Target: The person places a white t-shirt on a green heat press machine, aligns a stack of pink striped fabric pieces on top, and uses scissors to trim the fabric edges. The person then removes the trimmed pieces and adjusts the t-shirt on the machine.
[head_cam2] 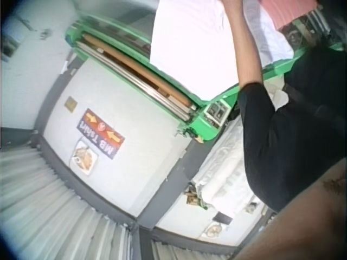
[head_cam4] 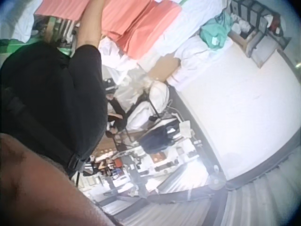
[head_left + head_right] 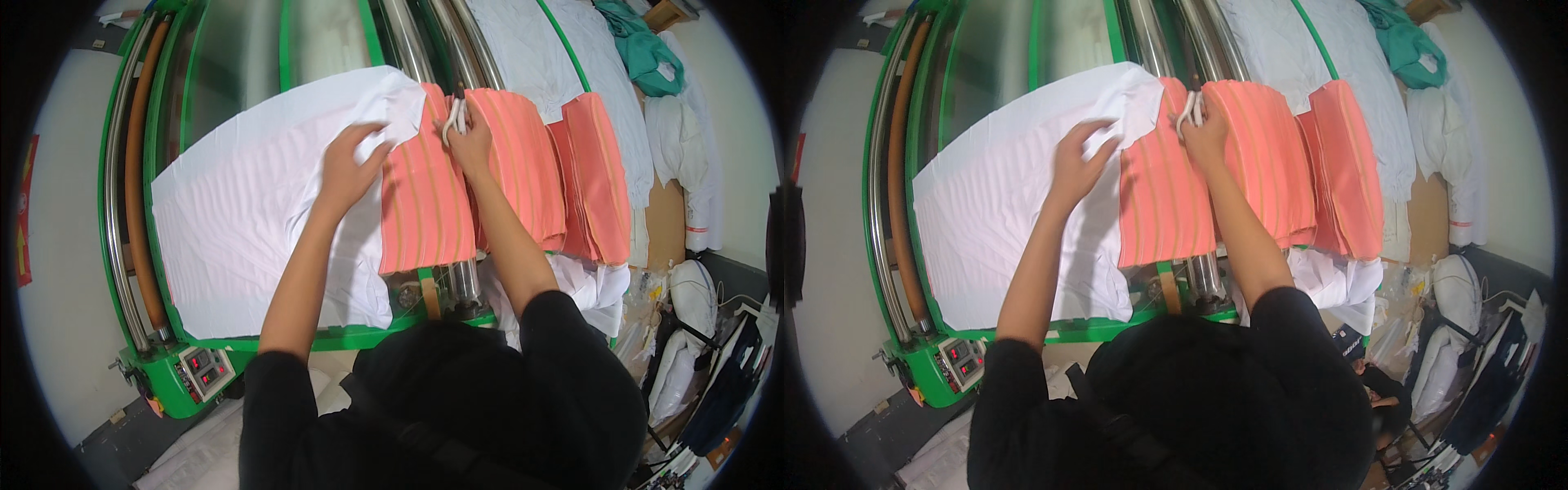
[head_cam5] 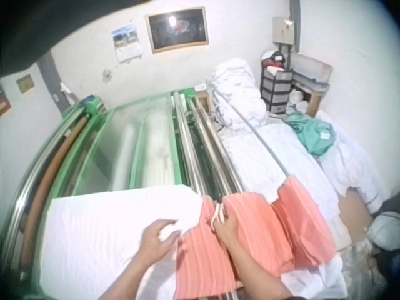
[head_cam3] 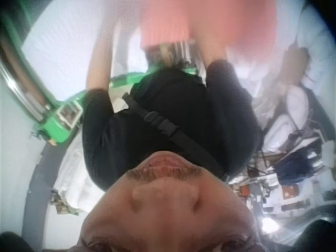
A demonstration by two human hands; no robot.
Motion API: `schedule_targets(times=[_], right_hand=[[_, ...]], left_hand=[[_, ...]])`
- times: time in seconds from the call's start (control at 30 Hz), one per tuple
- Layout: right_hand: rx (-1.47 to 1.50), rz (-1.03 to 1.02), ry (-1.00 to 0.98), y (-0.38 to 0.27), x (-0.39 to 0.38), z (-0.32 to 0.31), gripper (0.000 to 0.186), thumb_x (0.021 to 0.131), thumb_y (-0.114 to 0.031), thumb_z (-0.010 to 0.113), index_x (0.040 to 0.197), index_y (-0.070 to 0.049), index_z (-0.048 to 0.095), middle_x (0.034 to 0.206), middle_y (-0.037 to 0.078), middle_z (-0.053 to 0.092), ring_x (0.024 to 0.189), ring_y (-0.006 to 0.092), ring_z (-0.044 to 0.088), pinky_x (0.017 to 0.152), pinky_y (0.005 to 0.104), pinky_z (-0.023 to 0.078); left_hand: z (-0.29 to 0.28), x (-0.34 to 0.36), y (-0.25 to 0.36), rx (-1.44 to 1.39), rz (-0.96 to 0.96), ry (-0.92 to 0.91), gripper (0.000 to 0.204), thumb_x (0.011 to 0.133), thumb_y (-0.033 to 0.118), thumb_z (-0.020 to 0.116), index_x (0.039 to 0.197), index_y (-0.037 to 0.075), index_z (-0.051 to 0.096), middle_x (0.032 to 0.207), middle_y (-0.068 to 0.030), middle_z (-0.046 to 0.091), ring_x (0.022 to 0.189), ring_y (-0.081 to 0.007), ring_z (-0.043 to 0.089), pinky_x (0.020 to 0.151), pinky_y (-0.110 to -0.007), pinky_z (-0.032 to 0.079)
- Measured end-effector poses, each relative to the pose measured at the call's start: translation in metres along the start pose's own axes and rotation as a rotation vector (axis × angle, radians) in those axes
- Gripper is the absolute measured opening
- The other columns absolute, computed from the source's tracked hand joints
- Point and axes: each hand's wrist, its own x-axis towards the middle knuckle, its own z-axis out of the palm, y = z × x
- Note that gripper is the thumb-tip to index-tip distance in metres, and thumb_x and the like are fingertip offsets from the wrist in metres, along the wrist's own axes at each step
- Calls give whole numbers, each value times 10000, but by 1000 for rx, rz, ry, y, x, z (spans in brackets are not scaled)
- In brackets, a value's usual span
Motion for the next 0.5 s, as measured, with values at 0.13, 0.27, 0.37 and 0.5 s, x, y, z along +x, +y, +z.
schedule_targets(times=[0.13,0.27,0.37,0.5], right_hand=[[281,354,-218,-31,-32,-26,609,948,-120,765,1460,60,489,1012,115,718,717,127,665,557,261,564],[319,508,-353,-48,-68,-73,578,1012,-239,699,1456,64,485,1011,124,718,688,142,672,539,261,551],[370,507,-434,-55,-85,-93,602,1019,-337,686,1431,62,503,1008,126,719,691,143,678,539,262,551],[386,532,-476,-64,-85,-95,570,1020,-395,674,1350,55,559,977,121,723,681,130,673,532,259,547]], left_hand=[[86,107,-53,89,-48,-87,368,921,298,705,1198,60,742,1211,-158,730,1128,-352,686,989,-442,527],[125,140,-82,210,-202,-122,356,897,279,737,1171,52,744,1182,-170,739,1114,-352,695,985,-453,536],[119,151,-87,295,-255,-245,362,829,258,812,1120,53,746,1095,-179,759,1063,-348,717,948,-445,551],[105,160,-100,256,-307,-332,344,783,288,858,991,31,762,1030,-168,773,1007,-323,739,892,-408,570]])
